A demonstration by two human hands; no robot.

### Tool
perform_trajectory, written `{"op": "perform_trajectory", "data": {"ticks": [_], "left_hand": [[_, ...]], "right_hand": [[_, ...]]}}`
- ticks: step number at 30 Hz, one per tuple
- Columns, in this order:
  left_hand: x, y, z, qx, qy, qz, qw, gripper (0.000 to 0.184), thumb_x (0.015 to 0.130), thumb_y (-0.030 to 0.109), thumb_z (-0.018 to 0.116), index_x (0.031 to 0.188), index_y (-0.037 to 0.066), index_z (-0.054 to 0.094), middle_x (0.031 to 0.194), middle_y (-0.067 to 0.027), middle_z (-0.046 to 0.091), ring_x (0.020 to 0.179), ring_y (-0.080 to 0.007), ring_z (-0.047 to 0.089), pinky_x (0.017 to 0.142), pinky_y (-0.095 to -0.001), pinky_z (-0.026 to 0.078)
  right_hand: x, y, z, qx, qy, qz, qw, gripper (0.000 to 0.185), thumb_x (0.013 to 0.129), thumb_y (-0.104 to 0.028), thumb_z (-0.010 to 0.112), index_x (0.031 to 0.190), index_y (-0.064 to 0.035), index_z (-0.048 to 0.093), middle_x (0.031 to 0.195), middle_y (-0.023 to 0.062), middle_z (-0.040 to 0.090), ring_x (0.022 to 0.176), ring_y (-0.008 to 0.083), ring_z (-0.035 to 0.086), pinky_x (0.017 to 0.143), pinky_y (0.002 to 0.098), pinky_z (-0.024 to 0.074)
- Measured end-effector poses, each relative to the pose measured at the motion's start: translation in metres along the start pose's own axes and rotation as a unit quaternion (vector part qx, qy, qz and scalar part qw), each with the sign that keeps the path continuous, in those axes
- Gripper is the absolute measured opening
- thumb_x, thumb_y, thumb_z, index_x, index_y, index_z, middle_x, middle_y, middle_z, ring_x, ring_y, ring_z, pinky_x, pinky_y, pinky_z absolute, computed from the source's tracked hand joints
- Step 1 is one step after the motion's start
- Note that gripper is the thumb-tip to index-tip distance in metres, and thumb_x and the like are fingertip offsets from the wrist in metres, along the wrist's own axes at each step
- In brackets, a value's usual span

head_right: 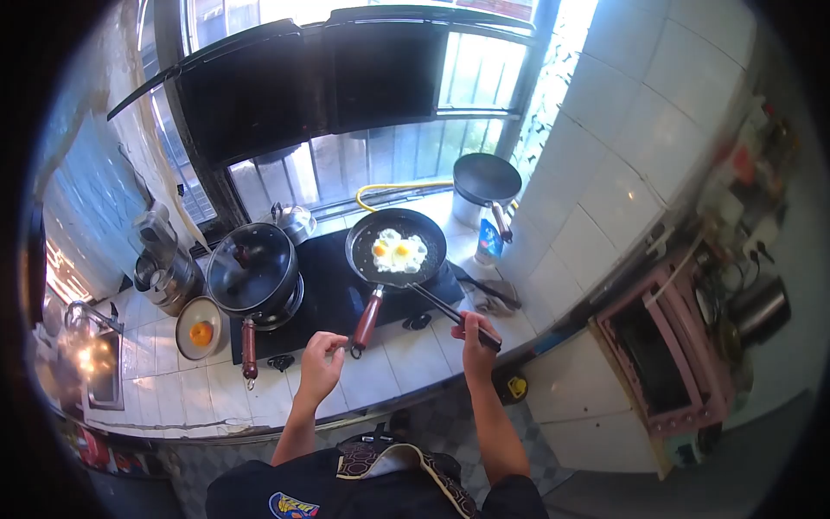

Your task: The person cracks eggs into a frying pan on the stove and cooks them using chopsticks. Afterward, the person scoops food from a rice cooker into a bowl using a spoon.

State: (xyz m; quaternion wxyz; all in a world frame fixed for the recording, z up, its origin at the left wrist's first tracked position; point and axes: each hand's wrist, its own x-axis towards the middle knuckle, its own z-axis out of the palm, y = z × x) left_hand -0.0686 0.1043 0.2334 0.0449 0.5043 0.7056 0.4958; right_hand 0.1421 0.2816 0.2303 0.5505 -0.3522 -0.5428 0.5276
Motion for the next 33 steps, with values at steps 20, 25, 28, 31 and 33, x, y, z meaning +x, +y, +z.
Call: {"op": "perform_trajectory", "data": {"ticks": [20,25,28,31,33], "left_hand": [[0.063,0.042,0.074,0.176,0.034,-0.048,0.983,0.024,0.073,0.01,0.061,0.096,0.003,0.061,0.102,-0.0129,0.058,0.096,-0.0294,0.052,0.086,-0.0372,0.04],[0.053,0.017,0.08,0.184,0.088,-0.271,0.941,0.031,0.08,0.021,0.058,0.106,0.003,0.056,0.106,-0.0177,0.056,0.101,-0.0327,0.051,0.087,-0.0395,0.04],[0.057,0.022,0.084,0.158,0.042,-0.33,0.93,0.033,0.083,0.026,0.056,0.106,0.003,0.055,0.103,-0.0179,0.057,0.097,-0.0342,0.053,0.082,-0.0405,0.042],[0.057,0.027,0.1,0.221,0.016,-0.282,0.933,0.032,0.081,0.026,0.058,0.104,0.004,0.055,0.095,-0.0168,0.059,0.089,-0.0339,0.055,0.077,-0.0416,0.043],[0.056,0.029,0.103,0.268,0.037,-0.25,0.93,0.032,0.079,0.025,0.06,0.103,0.004,0.055,0.092,-0.0161,0.058,0.085,-0.0336,0.055,0.076,-0.0424,0.043]], "right_hand": [[0.164,0.097,0.039,0.029,-0.149,0.04,0.988,0.025,0.09,-0.02,0.05,0.098,0.0027,0.057,0.082,0.0091,0.06,0.068,0.0145,0.062,0.061,0.024,0.0517],[0.198,0.111,0.036,0.026,-0.187,0.057,0.98,0.024,0.09,-0.02,0.051,0.097,0.0014,0.058,0.081,0.0081,0.059,0.067,0.0136,0.062,0.06,0.0235,0.0515],[0.206,0.122,0.041,0.031,-0.197,0.072,0.977,0.023,0.09,-0.02,0.052,0.096,0.0014,0.058,0.08,0.008,0.059,0.067,0.0137,0.062,0.059,0.0233,0.0512],[0.212,0.131,0.046,0.027,-0.232,0.083,0.969,0.023,0.089,-0.02,0.053,0.095,0.0012,0.058,0.08,0.0084,0.06,0.066,0.0142,0.062,0.059,0.023,0.0508],[0.212,0.129,0.05,0.029,-0.228,0.081,0.97,0.021,0.088,-0.018,0.054,0.091,0.0019,0.06,0.075,0.0064,0.06,0.064,0.0124,0.061,0.058,0.0228,0.0503]]}}
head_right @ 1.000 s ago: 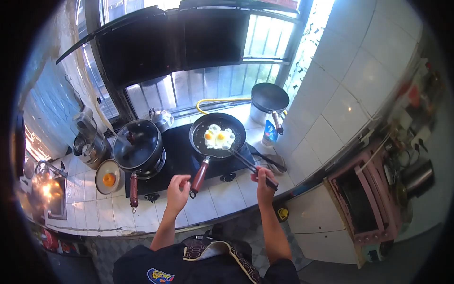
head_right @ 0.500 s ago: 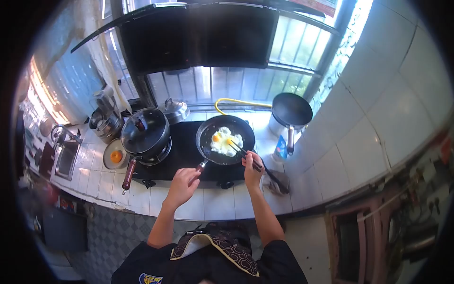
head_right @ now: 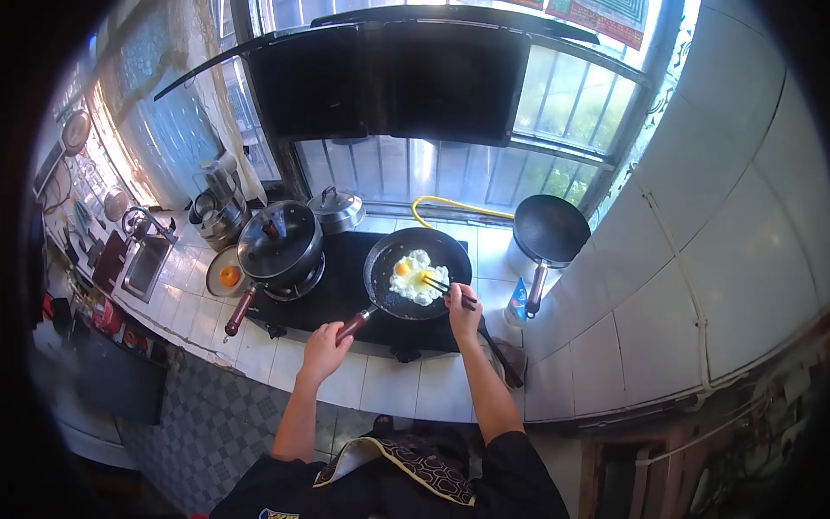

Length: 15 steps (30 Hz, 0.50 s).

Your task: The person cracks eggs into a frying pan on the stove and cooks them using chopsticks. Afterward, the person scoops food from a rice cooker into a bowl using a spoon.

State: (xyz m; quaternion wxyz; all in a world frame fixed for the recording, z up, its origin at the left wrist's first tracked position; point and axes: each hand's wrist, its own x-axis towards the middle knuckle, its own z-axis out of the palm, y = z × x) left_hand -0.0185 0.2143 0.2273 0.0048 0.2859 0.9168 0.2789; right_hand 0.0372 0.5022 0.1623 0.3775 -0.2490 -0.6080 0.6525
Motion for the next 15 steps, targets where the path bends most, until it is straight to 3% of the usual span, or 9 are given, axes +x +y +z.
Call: {"op": "perform_trajectory", "data": {"ticks": [7,14,15], "left_hand": [[-0.004,-0.006,0.004,0.0,0.017,0.026,1.0,0.034,0.077,0.024,0.061,0.105,0.005,0.054,0.095,-0.0158,0.057,0.086,-0.034,0.054,0.077,-0.043,0.043],[-0.013,0.015,0.011,-0.105,-0.061,0.003,0.993,0.035,0.077,0.024,0.06,0.107,0.006,0.053,0.095,-0.0154,0.056,0.087,-0.0335,0.055,0.076,-0.0419,0.044],[-0.012,0.013,0.017,-0.101,-0.079,-0.005,0.992,0.047,0.077,0.026,0.061,0.116,0.004,0.046,0.1,-0.0178,0.056,0.092,-0.035,0.055,0.079,-0.042,0.044]], "right_hand": [[0.004,0.004,-0.003,-0.017,0.013,-0.023,1.0,0.02,0.087,-0.017,0.055,0.091,0.0014,0.06,0.074,0.0074,0.06,0.062,0.0141,0.062,0.056,0.0233,0.051],[-0.003,-0.01,0.007,-0.101,0.034,-0.064,0.992,0.019,0.085,-0.014,0.054,0.084,0.0034,0.06,0.071,0.0077,0.06,0.058,0.0109,0.059,0.052,0.0227,0.0479],[-0.002,-0.017,0.013,-0.08,0.047,-0.085,0.992,0.019,0.086,-0.015,0.054,0.085,0.003,0.06,0.067,0.0066,0.059,0.058,0.0103,0.058,0.053,0.0229,0.0464]]}}
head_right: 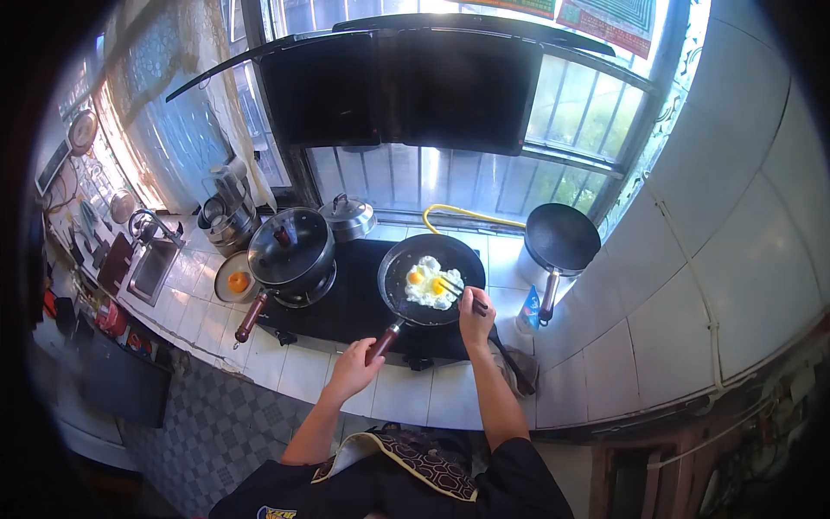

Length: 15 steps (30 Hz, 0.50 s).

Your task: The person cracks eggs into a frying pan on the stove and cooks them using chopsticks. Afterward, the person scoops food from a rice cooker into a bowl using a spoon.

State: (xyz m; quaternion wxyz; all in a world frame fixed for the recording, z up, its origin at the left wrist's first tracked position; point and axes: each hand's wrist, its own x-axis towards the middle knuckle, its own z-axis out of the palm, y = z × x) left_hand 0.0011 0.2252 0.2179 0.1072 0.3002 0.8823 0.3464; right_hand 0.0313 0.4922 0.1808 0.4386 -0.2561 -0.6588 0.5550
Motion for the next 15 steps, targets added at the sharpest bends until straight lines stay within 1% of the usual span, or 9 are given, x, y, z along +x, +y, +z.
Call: {"op": "perform_trajectory", "data": {"ticks": [1,3,4,5,7,10,11,13,15], "left_hand": [[0.001,-0.002,0.005,-0.001,0.0,0.002,1.0,0.047,0.077,0.026,0.061,0.116,0.004,0.046,0.1,-0.0178,0.056,0.092,-0.035,0.055,0.079,-0.042,0.044],[0.001,-0.002,0.013,-0.007,-0.039,-0.033,0.999,0.063,0.076,0.029,0.063,0.125,0.001,0.035,0.109,-0.0227,0.053,0.099,-0.0364,0.054,0.084,-0.0412,0.043],[0.004,-0.001,0.013,-0.029,-0.089,-0.055,0.994,0.073,0.075,0.031,0.064,0.129,-0.002,0.027,0.114,-0.0266,0.051,0.103,-0.0372,0.053,0.087,-0.0402,0.042],[0.005,-0.004,0.016,-0.029,-0.09,-0.054,0.994,0.073,0.075,0.031,0.064,0.129,-0.002,0.027,0.114,-0.0266,0.051,0.103,-0.0372,0.053,0.087,-0.0402,0.042],[0.008,-0.01,0.02,-0.122,-0.121,-0.123,0.977,0.071,0.075,0.03,0.063,0.128,-0.002,0.029,0.113,-0.0259,0.052,0.101,-0.0371,0.054,0.086,-0.0399,0.042],[0.008,-0.013,0.021,-0.128,-0.12,-0.11,0.978,0.071,0.075,0.03,0.063,0.128,-0.002,0.028,0.111,-0.0256,0.053,0.099,-0.037,0.055,0.086,-0.04,0.043],[0.008,-0.013,0.022,-0.13,-0.119,-0.111,0.978,0.071,0.075,0.03,0.063,0.128,-0.002,0.028,0.111,-0.0256,0.053,0.099,-0.037,0.055,0.086,-0.04,0.043],[0.009,-0.014,0.024,-0.122,-0.122,-0.105,0.979,0.071,0.075,0.03,0.063,0.129,-0.002,0.028,0.111,-0.0258,0.053,0.1,-0.0368,0.055,0.086,-0.0401,0.043],[0.006,-0.013,0.023,-0.121,-0.128,-0.108,0.979,0.071,0.076,0.029,0.063,0.129,-0.002,0.027,0.111,-0.0259,0.053,0.1,-0.0368,0.055,0.086,-0.0401,0.043]], "right_hand": [[0.003,-0.002,0.008,0.0,0.001,-0.002,1.0,0.019,0.086,-0.015,0.054,0.085,0.003,0.06,0.067,0.0066,0.059,0.058,0.0103,0.058,0.053,0.0229,0.0464],[0.005,-0.002,0.026,0.068,-0.018,0.0,0.998,0.018,0.086,-0.016,0.055,0.086,0.0019,0.06,0.064,0.0046,0.058,0.058,0.0102,0.057,0.054,0.0227,0.0455],[0.007,0.003,0.034,0.067,-0.051,0.001,0.996,0.017,0.086,-0.016,0.055,0.088,0.001,0.059,0.063,0.0037,0.058,0.059,0.0097,0.057,0.055,0.0226,0.045],[0.01,0.014,0.04,0.037,-0.087,-0.022,0.995,0.018,0.087,-0.016,0.055,0.089,0.002,0.059,0.068,0.0054,0.058,0.06,0.0089,0.057,0.056,0.0227,0.0475],[0.013,0.038,0.047,0.004,-0.119,-0.005,0.993,0.018,0.087,-0.016,0.055,0.087,0.0022,0.059,0.066,0.0049,0.058,0.059,0.0085,0.057,0.056,0.0224,0.0471],[0.006,0.01,0.045,0.009,-0.031,0.017,0.999,0.017,0.086,-0.015,0.056,0.085,0.0018,0.059,0.064,0.0042,0.059,0.058,0.0086,0.057,0.053,0.021,0.0447],[0.007,0.018,0.047,0.007,-0.033,0.017,0.999,0.017,0.086,-0.015,0.056,0.085,0.0018,0.059,0.064,0.0042,0.059,0.058,0.0086,0.057,0.053,0.021,0.0447],[0.009,0.042,0.053,-0.012,-0.094,-0.048,0.994,0.017,0.085,-0.014,0.057,0.085,0.0024,0.06,0.065,0.0045,0.059,0.06,0.0093,0.059,0.055,0.0214,0.0466],[0.006,0.032,0.054,-0.012,-0.095,-0.03,0.995,0.016,0.085,-0.014,0.056,0.086,0.0018,0.06,0.065,0.005,0.06,0.062,0.0102,0.06,0.056,0.0218,0.0476]]}}
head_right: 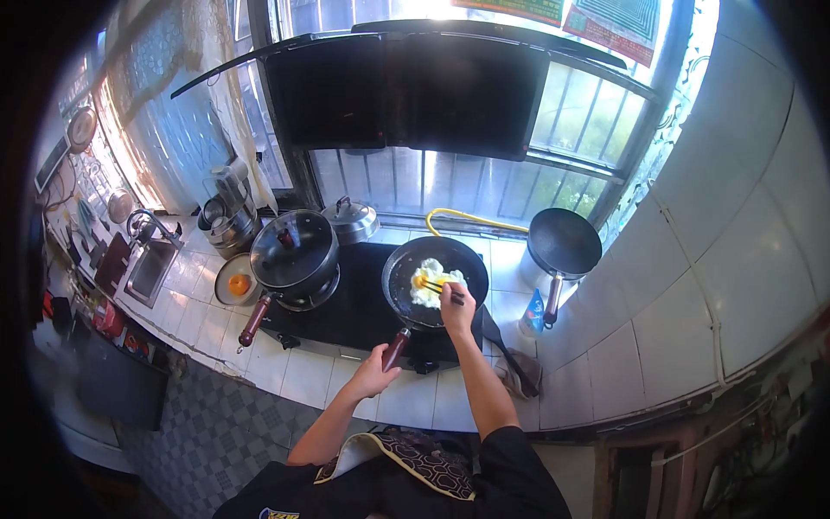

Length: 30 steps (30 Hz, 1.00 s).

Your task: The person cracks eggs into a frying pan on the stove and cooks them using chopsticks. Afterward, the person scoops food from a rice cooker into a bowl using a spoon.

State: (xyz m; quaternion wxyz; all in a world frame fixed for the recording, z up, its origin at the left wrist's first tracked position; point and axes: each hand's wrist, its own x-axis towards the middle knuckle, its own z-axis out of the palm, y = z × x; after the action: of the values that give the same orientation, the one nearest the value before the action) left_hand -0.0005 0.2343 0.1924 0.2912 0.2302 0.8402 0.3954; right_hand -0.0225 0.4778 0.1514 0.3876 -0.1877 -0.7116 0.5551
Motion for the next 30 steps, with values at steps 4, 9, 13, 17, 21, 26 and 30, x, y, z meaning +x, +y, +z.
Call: {"op": "perform_trajectory", "data": {"ticks": [4,9,13,17,21,26,30], "left_hand": [[0.0,0.006,-0.004,0.007,0.001,0.01,1.0,0.072,0.076,0.028,0.063,0.13,-0.002,0.025,0.111,-0.0272,0.052,0.102,-0.0383,0.054,0.088,-0.0405,0.041],[0.0,0.016,-0.012,-0.081,-0.07,-0.069,0.992,0.069,0.078,0.023,0.063,0.13,-0.001,0.025,0.102,-0.022,0.055,0.072,-0.0246,0.062,0.055,-0.0343,0.051],[0.016,-0.001,-0.004,-0.173,-0.079,-0.051,0.98,0.062,0.08,0.019,0.061,0.128,0.0,0.027,0.096,-0.0151,0.054,0.059,-0.0152,0.058,0.043,-0.0273,0.047],[0.013,0.002,-0.001,-0.185,-0.07,-0.045,0.979,0.059,0.081,0.019,0.061,0.127,0.001,0.029,0.093,-0.0127,0.053,0.056,-0.0139,0.054,0.043,-0.0273,0.047],[0.014,-0.001,0.002,-0.193,-0.071,-0.04,0.978,0.058,0.081,0.018,0.06,0.127,0.001,0.029,0.093,-0.0126,0.053,0.056,-0.014,0.054,0.043,-0.0275,0.046],[0.015,-0.003,0.003,-0.201,-0.065,-0.036,0.977,0.065,0.08,0.017,0.061,0.131,0.001,0.025,0.095,-0.0139,0.053,0.055,-0.0142,0.054,0.042,-0.0277,0.045],[0.011,-0.002,0.002,-0.209,-0.055,-0.042,0.976,0.069,0.08,0.017,0.061,0.134,0.002,0.021,0.096,-0.015,0.053,0.054,-0.0145,0.054,0.042,-0.0279,0.045]], "right_hand": [[0.002,-0.006,-0.004,0.005,0.054,-0.036,0.998,0.016,0.085,-0.013,0.056,0.087,0.0017,0.06,0.066,0.0057,0.06,0.06,0.0108,0.06,0.053,0.0221,0.0465],[-0.004,-0.018,-0.015,-0.027,0.055,-0.019,0.998,0.015,0.085,-0.014,0.056,0.087,0.0004,0.062,0.066,0.0042,0.059,0.058,0.01,0.059,0.051,0.0217,0.0477],[-0.018,-0.029,-0.017,-0.01,0.014,-0.018,1.0,0.014,0.086,-0.011,0.055,0.089,0.0006,0.061,0.069,0.0047,0.06,0.058,0.01,0.06,0.051,0.0211,0.0483],[-0.034,-0.027,-0.001,0.012,-0.009,0.012,1.0,0.012,0.085,-0.008,0.054,0.09,0.0015,0.059,0.074,0.0059,0.059,0.059,0.0111,0.061,0.051,0.0213,0.0483],[-0.037,-0.015,0.008,-0.039,0.006,-0.047,0.998,0.012,0.086,-0.009,0.055,0.088,0.0018,0.06,0.074,0.0061,0.059,0.06,0.0132,0.063,0.052,0.0209,0.0475],[-0.038,-0.005,0.006,-0.048,0.039,-0.072,0.996,0.014,0.084,-0.012,0.056,0.083,0.0008,0.059,0.069,0.0132,0.059,0.057,0.0218,0.062,0.054,0.0299,0.0471],[-0.053,-0.027,-0.008,0.044,0.048,0.034,0.997,0.017,0.087,-0.012,0.053,0.086,0.0038,0.06,0.071,0.0087,0.061,0.06,0.015,0.063,0.052,0.0232,0.0498]]}}
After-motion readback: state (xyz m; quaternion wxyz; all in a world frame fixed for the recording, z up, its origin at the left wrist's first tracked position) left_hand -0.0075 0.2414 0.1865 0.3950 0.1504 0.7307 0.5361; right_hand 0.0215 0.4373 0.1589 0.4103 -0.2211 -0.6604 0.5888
